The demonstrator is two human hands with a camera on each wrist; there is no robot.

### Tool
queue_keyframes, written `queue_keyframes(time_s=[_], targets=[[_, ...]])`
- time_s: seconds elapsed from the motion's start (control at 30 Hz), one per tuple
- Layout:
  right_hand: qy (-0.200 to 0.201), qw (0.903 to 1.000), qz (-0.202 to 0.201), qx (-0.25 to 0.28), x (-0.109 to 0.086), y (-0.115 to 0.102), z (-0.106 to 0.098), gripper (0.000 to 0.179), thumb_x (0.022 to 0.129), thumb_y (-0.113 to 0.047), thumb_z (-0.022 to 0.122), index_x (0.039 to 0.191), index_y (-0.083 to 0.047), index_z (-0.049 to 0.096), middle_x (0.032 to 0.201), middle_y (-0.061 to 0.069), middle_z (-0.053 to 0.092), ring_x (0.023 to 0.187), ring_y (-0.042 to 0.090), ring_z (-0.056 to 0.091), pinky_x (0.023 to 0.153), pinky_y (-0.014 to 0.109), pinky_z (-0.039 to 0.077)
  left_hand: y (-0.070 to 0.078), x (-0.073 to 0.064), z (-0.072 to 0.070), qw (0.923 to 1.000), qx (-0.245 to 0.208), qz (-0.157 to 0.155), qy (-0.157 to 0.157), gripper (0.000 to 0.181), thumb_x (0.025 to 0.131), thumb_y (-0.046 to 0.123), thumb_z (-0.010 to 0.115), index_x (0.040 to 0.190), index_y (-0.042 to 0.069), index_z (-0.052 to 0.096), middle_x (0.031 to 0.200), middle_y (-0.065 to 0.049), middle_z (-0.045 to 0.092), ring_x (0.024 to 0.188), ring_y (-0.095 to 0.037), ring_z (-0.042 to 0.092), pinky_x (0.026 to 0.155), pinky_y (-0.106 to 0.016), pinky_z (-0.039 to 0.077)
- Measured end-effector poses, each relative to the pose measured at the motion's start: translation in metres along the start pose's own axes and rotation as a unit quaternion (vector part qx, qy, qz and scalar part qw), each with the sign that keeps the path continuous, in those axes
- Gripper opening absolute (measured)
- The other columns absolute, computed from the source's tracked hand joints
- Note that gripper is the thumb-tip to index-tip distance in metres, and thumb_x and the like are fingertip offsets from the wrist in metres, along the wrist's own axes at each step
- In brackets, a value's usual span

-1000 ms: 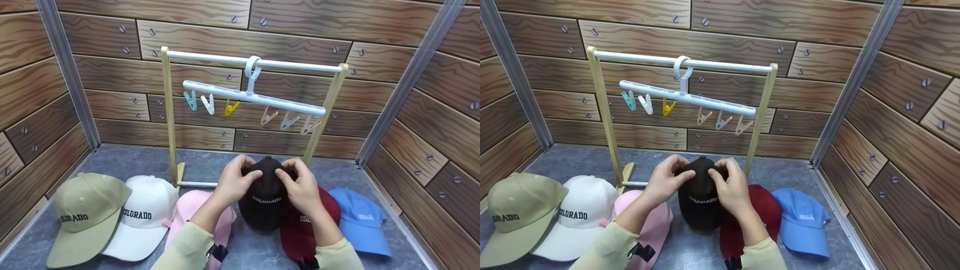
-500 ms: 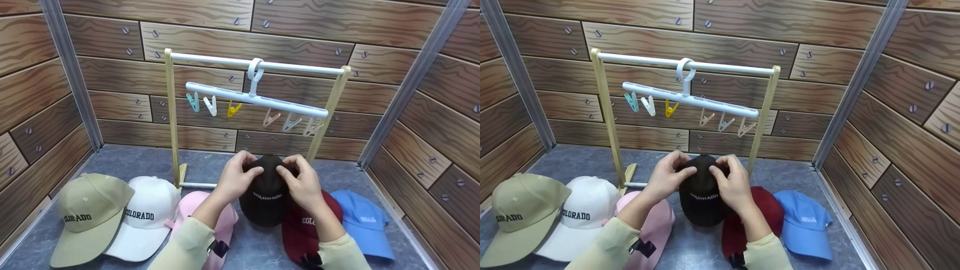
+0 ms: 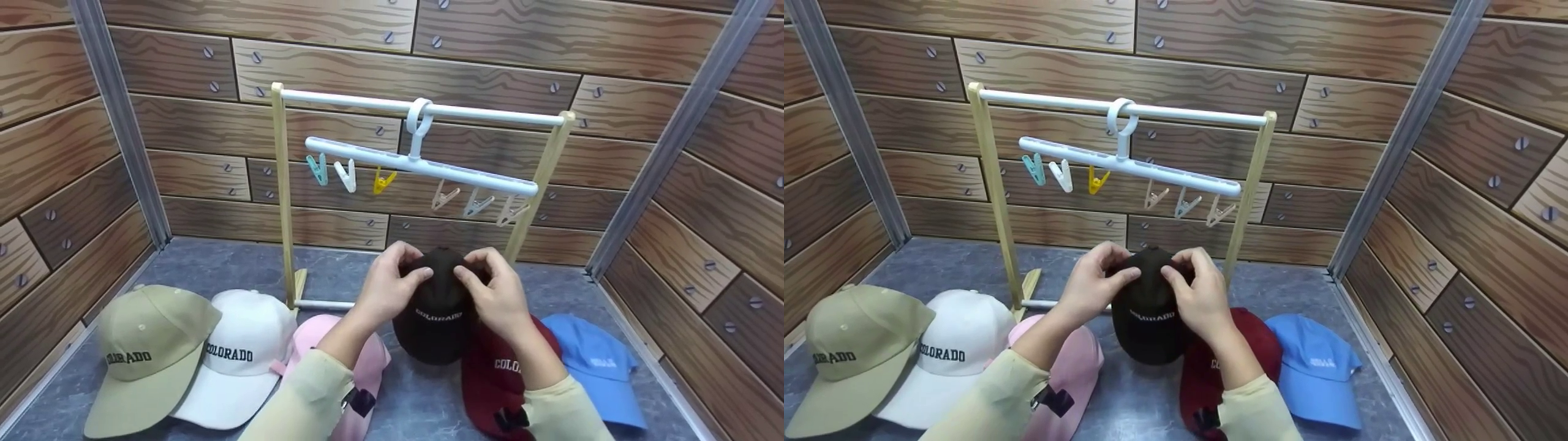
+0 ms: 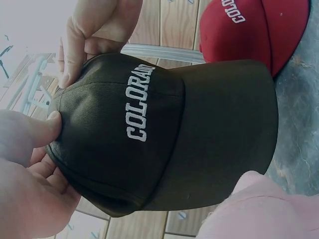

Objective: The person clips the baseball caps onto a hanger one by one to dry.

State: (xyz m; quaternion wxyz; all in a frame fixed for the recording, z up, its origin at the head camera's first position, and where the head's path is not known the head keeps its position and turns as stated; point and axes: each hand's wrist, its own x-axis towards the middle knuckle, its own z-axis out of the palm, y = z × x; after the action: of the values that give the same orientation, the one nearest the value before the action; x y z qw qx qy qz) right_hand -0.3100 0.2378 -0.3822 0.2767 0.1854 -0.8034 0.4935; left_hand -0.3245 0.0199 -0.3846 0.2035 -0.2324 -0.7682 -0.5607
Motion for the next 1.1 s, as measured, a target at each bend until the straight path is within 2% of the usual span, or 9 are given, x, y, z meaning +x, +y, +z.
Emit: queue_keyframes(time_s=[0.17,0.43,0.77,1.1], targets=[[0.002,1.0000,0.008,-0.005,0.002,0.000,-0.001,0.014,0.101,-0.005,0.082,0.108,-0.004,0.070,0.089,0.005,0.070,0.082,0.017,0.063,0.074,0.024,0.050,0.002,0.003,0.001,1.0000,-0.003,0.000,0.000,0.018,0.098,0.008,0.085,0.109,0.006,0.072,0.102,-0.004,0.074,0.099,-0.021,0.069,0.095,-0.041,0.056],[-0.002,0.9996,0.016,0.022,0.007,-0.004,-0.004,0.015,0.102,-0.005,0.081,0.110,-0.001,0.069,0.094,0.010,0.073,0.086,0.016,0.065,0.076,0.023,0.051,0.006,0.008,0.001,0.9998,0.015,0.010,0.000,0.018,0.099,0.008,0.084,0.112,0.006,0.072,0.105,-0.006,0.075,0.102,-0.023,0.071,0.096,-0.045,0.057],[0.003,0.9998,0.006,0.017,0.015,-0.007,-0.010,0.014,0.102,-0.004,0.081,0.108,0.000,0.069,0.094,0.010,0.074,0.086,0.015,0.066,0.077,0.022,0.051,0.014,0.017,0.002,0.9995,0.028,0.016,-0.001,0.017,0.100,0.010,0.084,0.111,0.007,0.072,0.105,-0.005,0.075,0.102,-0.022,0.071,0.097,-0.043,0.057],[0.014,0.9997,-0.016,0.005,0.025,-0.012,-0.014,0.014,0.101,-0.003,0.081,0.109,-0.001,0.069,0.094,0.008,0.075,0.086,0.015,0.066,0.078,0.022,0.050,0.019,0.027,0.001,0.9994,0.020,0.029,-0.001,0.017,0.100,0.010,0.084,0.112,0.006,0.072,0.106,-0.005,0.076,0.102,-0.022,0.071,0.097,-0.042,0.057]])
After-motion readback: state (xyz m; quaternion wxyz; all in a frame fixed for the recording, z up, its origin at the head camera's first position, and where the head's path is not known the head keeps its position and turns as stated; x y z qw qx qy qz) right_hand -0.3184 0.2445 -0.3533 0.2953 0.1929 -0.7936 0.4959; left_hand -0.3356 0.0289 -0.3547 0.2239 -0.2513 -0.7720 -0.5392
